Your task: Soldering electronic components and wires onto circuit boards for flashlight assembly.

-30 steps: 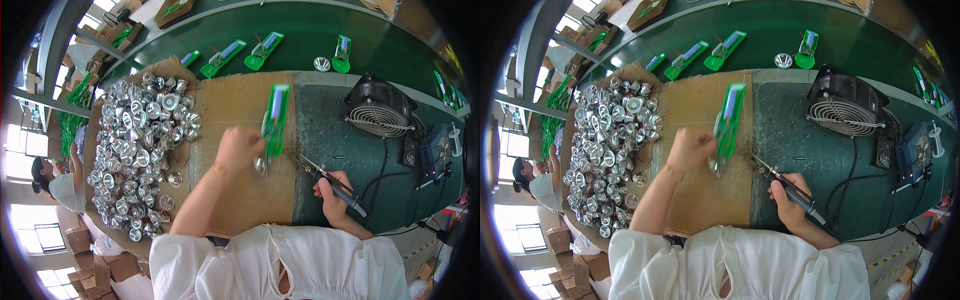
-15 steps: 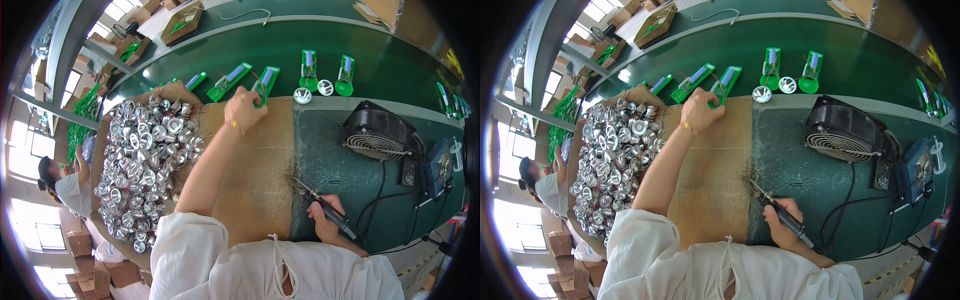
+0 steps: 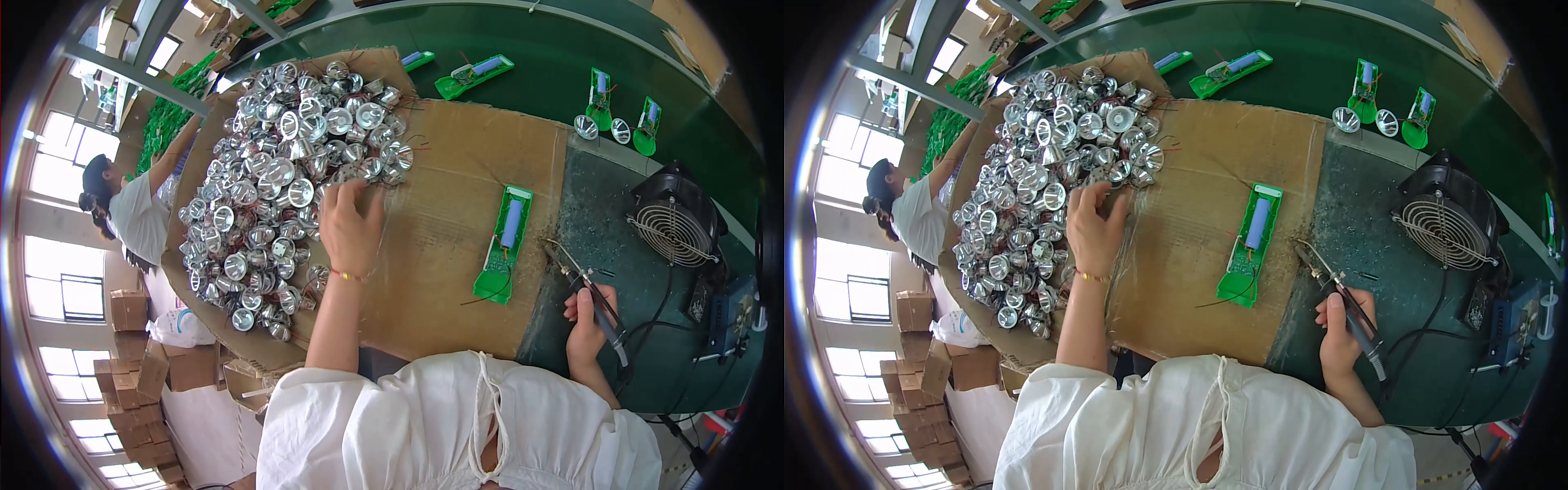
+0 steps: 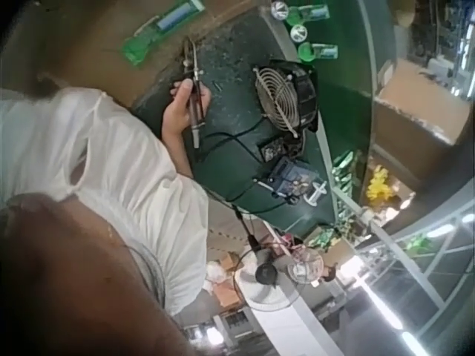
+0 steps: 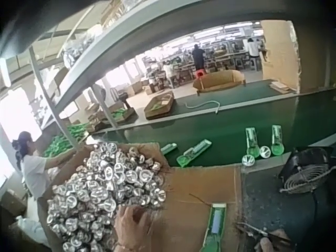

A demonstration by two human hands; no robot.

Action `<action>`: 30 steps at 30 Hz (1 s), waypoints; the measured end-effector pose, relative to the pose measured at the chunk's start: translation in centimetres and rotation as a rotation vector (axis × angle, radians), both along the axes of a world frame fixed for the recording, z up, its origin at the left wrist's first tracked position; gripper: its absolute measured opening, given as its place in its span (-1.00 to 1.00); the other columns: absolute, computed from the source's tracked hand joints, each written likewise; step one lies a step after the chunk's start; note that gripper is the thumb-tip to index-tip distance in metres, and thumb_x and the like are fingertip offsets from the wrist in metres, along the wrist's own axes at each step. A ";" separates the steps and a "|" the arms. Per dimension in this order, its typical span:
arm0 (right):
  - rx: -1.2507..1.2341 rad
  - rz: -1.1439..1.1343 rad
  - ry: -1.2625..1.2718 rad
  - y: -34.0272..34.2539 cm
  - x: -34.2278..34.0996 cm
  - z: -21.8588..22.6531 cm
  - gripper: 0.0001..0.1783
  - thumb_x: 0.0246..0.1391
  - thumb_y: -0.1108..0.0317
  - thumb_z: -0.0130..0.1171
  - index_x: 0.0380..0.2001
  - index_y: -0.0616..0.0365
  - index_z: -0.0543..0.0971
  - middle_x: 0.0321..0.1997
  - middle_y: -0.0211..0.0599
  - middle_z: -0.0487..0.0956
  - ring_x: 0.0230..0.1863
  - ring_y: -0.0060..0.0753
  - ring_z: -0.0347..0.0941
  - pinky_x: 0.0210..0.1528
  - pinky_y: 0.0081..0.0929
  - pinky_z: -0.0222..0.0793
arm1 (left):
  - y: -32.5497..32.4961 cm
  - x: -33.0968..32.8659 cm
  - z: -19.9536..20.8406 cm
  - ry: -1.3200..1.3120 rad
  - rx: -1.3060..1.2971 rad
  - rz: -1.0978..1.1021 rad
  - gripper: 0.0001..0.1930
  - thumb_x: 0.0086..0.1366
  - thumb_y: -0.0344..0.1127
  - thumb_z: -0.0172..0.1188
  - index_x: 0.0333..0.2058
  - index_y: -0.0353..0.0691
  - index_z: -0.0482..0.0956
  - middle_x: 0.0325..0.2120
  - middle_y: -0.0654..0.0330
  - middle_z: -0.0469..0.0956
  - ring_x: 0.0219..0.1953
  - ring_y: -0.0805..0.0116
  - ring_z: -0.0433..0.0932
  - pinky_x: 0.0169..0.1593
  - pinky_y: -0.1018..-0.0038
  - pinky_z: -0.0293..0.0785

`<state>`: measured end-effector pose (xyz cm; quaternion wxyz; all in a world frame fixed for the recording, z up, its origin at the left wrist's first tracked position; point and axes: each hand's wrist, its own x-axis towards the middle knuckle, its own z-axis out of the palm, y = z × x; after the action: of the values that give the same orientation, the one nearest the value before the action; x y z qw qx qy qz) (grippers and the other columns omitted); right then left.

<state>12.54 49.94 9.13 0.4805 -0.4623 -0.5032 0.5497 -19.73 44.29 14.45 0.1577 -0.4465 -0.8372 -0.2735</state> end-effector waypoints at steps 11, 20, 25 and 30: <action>0.016 0.020 0.008 -0.7 0.2 0.5 -0.83 0.05 0.37 0.06 -0.36 0.26 0.36 -0.60 -0.32 0.44 -0.65 -0.66 0.30 -0.58 -0.73 0.23 | 2.1 -3.4 0.4 -0.037 0.009 -0.013 -0.88 0.06 -0.28 0.16 -0.53 -0.19 0.56 -0.50 0.14 0.48 -0.36 0.12 0.44 -0.29 0.31 0.36; 0.041 0.079 0.006 -1.7 -0.6 1.1 -0.83 0.05 0.38 0.05 -0.36 0.26 0.37 -0.61 -0.33 0.43 -0.64 -0.66 0.30 -0.58 -0.74 0.22 | 2.4 -1.8 0.7 0.136 -0.208 0.018 -0.83 0.00 -0.20 0.20 -0.61 -0.14 0.55 -0.48 0.20 0.47 -0.28 0.21 0.42 -0.25 0.29 0.31; 0.074 -0.014 -0.050 -1.9 1.1 0.4 -0.80 0.05 0.33 0.05 -0.36 0.25 0.36 -0.62 -0.35 0.42 -0.66 -0.66 0.27 -0.60 -0.75 0.20 | 0.4 0.3 1.6 -0.353 0.313 -0.141 -0.84 -0.03 -0.40 0.18 -0.71 -0.27 0.45 -0.35 0.14 0.51 -0.30 0.25 0.45 -0.28 0.40 0.33; 0.105 0.028 -0.039 -1.7 0.2 1.3 -0.81 0.07 0.29 0.04 -0.36 0.20 0.38 -0.64 -0.41 0.40 -0.68 -0.70 0.24 -0.62 -0.76 0.14 | -2.7 4.1 1.6 -1.038 0.347 -0.551 -0.82 0.07 -0.44 0.09 -0.67 -0.34 0.38 -0.52 0.20 0.54 -0.46 0.58 0.41 -0.48 0.60 0.28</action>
<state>12.74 48.19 10.39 0.4864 -0.4400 -0.5470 0.5203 -15.67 41.58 16.04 -0.2769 -0.4229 -0.6018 -0.6183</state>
